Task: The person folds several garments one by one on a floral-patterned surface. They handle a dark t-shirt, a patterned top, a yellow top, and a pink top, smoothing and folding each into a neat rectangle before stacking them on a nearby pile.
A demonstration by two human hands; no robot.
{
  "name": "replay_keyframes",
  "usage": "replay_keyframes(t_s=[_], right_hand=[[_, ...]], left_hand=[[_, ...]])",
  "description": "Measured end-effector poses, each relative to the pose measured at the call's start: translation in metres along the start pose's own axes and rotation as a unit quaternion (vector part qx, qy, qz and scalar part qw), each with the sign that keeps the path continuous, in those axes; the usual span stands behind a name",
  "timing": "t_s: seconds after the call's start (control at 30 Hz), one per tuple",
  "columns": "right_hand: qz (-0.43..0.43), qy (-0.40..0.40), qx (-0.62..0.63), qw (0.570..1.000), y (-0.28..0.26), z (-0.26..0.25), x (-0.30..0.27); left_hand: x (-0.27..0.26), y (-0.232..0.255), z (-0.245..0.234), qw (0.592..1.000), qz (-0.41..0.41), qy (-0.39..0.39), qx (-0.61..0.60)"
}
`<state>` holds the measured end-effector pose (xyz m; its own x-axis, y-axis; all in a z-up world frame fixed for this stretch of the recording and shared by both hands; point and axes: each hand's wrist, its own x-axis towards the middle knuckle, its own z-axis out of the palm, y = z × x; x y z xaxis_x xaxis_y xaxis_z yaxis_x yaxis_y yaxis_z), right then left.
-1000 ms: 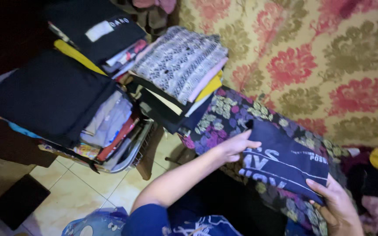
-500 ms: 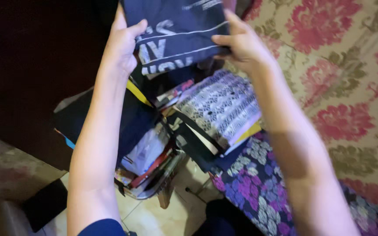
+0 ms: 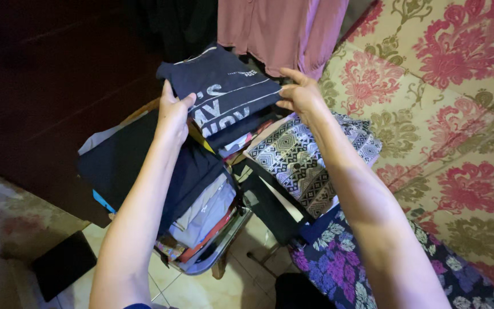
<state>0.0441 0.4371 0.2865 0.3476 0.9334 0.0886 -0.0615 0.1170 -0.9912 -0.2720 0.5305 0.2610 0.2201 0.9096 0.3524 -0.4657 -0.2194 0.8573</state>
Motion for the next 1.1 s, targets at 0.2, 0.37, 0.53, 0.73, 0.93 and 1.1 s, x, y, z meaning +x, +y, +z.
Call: replay_keyframes(t_s=[0.2, 0.37, 0.53, 0.73, 0.93, 1.1], right_hand=[[-0.119, 0.056, -0.277, 0.952, 0.022, 0.002, 0.000], [-0.322, 0.089, -0.436, 0.836, 0.009, 0.033, -0.028], [-0.402, -0.019, -0.558, 0.725, 0.026, 0.065, -0.038], [-0.212, -0.111, -0.564, 0.790, 0.054, 0.053, -0.044], [-0.248, -0.130, -0.537, 0.796, 0.025, 0.032, -0.070], [-0.280, -0.115, -0.527, 0.794, -0.003, 0.006, -0.098]], left_hand=[[-0.047, 0.054, 0.031, 0.848, 0.085, 0.091, 0.515], [-0.025, 0.077, 0.079, 0.719, 0.260, 0.027, 0.643], [0.009, 0.012, 0.090, 0.727, 0.198, -0.055, 0.655], [0.005, -0.036, 0.090, 0.700, 0.158, -0.055, 0.694], [0.007, -0.016, 0.092, 0.713, 0.151, -0.052, 0.683], [-0.011, 0.002, 0.102, 0.701, 0.283, -0.006, 0.654]])
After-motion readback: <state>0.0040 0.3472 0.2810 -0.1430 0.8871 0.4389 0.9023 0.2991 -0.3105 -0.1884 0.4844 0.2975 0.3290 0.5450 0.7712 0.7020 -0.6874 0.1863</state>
